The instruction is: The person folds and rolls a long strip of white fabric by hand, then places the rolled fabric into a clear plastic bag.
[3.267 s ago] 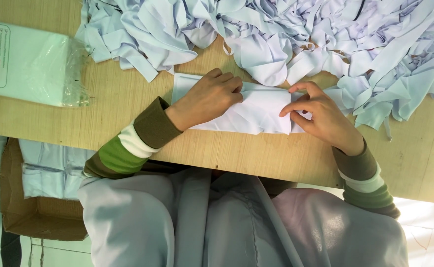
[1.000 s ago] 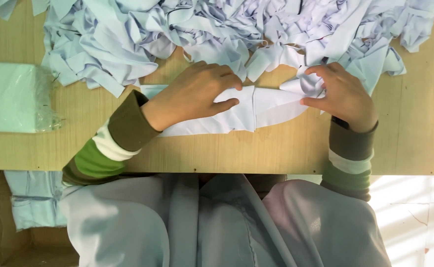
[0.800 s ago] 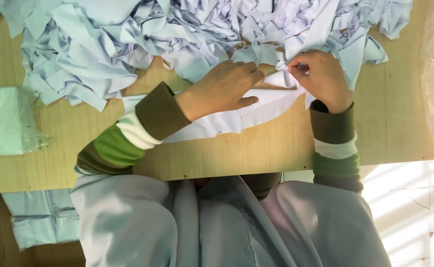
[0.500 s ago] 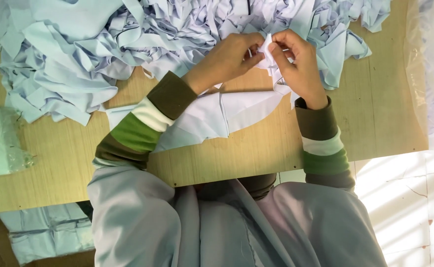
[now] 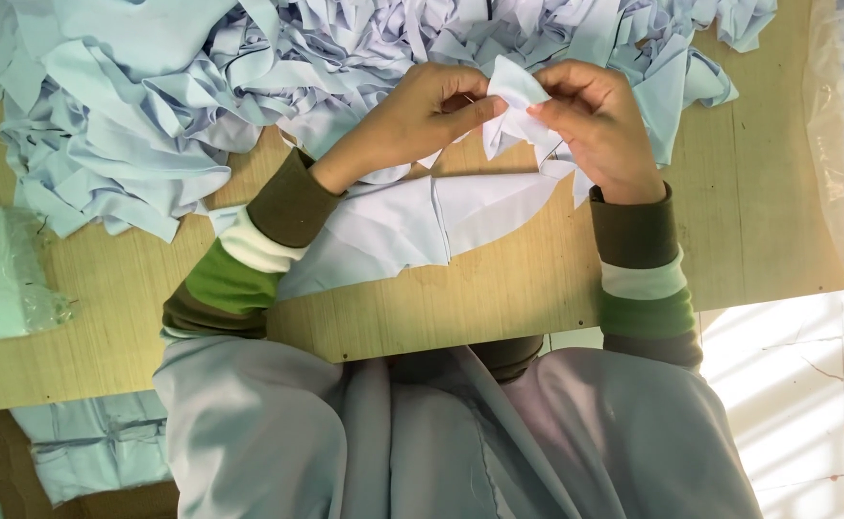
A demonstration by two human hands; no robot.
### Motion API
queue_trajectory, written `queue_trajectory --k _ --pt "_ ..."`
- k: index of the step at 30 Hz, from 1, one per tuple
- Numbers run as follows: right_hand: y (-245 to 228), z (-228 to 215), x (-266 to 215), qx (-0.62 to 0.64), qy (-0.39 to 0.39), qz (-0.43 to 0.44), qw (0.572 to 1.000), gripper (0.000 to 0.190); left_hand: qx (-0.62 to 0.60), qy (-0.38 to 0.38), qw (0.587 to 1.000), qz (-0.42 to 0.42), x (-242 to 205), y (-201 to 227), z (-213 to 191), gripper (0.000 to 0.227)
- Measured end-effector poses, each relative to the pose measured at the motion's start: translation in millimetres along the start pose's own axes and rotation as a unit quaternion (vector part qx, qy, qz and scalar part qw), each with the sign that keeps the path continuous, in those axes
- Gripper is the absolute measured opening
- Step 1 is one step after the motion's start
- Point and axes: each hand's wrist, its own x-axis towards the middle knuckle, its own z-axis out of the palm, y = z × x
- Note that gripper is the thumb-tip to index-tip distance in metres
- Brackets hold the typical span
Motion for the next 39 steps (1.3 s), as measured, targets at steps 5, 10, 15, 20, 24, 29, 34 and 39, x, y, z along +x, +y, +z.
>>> queue_trajectory --k 5,10,15,20,24,29,34,39 --pt "-5 6 -6 0.077 -0.028 -0.005 0.997 0.011 -0.013 0.056 0.998 0.005 -23 18 -4 0.024" --pt "2 12 -8 0.159 -0.07 0.045 0.984 0.017 -0.091 0.087 0.992 0.025 -47 36 -15 0.028" --pt "9 8 -11 0.181 -0.051 0.078 0.979 0.022 -0.028 0.119 0.991 0.05 -76 38 -32 0.035" --pt "14 -4 -10 0.197 -0.015 0.053 0.979 0.018 0.038 0.105 0.993 -0.038 -110 55 -55 0.026" --pt "-5 -3 -12 0.216 0.092 0.025 0.972 0.033 0.212 0.035 0.972 -0.098 -126 58 -62 0.031" --pt "7 7 -3 0.105 0.022 0.024 0.994 0.029 0.194 -0.132 0.933 -0.274 -124 71 -60 0.046" --pt "8 27 1 -0.048 0.044 -0.001 0.998 0.017 0.198 -0.174 0.896 -0.357 -121 78 -64 0.048" --pt "19 16 5 -0.213 0.077 -0.138 0.964 0.022 0.293 -0.035 0.918 -0.265 -129 42 -61 0.034"
